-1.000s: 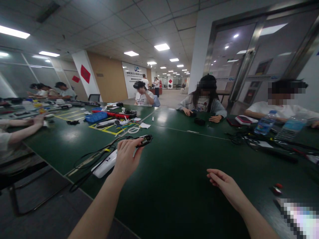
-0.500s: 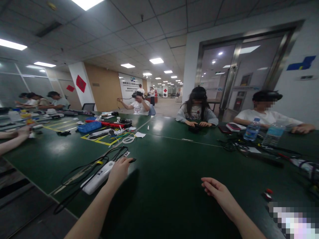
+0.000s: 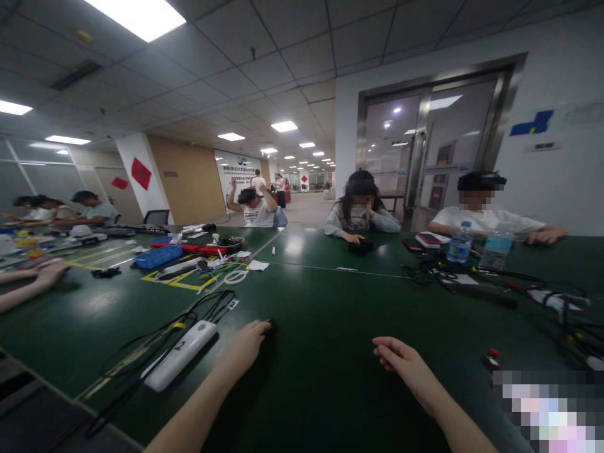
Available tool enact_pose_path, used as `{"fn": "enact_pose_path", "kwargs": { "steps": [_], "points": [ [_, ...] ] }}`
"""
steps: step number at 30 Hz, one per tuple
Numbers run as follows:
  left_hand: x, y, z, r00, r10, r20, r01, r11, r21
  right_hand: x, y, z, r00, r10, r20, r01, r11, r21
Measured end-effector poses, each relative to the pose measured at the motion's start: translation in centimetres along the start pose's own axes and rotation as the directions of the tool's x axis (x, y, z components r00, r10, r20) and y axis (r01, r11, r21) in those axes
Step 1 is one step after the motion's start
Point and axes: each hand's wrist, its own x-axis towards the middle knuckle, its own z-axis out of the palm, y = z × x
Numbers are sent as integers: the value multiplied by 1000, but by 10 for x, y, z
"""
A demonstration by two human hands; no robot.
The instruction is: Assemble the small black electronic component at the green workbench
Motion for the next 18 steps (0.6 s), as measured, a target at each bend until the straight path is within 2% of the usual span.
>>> {"fn": "enact_pose_path", "kwargs": {
  "steps": [3,8,11,14,18],
  "points": [
    [4,44,16,986,159,45,-157,986,-47,-2,-2,1,1000,0,-13,0,1000,2],
    [6,126,41,918,373,136,-356,925,-132,-5,-7,3,999,-14,-35,13,1000,-17],
    [3,165,49,872,449,194,-423,891,-164,-6,-11,1,997,-42,-65,38,998,-57],
    [-3,183,51,835,504,223,-464,861,-208,-5,-11,-4,992,-90,-88,79,989,-123],
    [-10,179,47,801,561,211,-508,822,-258,-3,-7,-9,985,-160,-61,143,966,-217]
  ]
}}
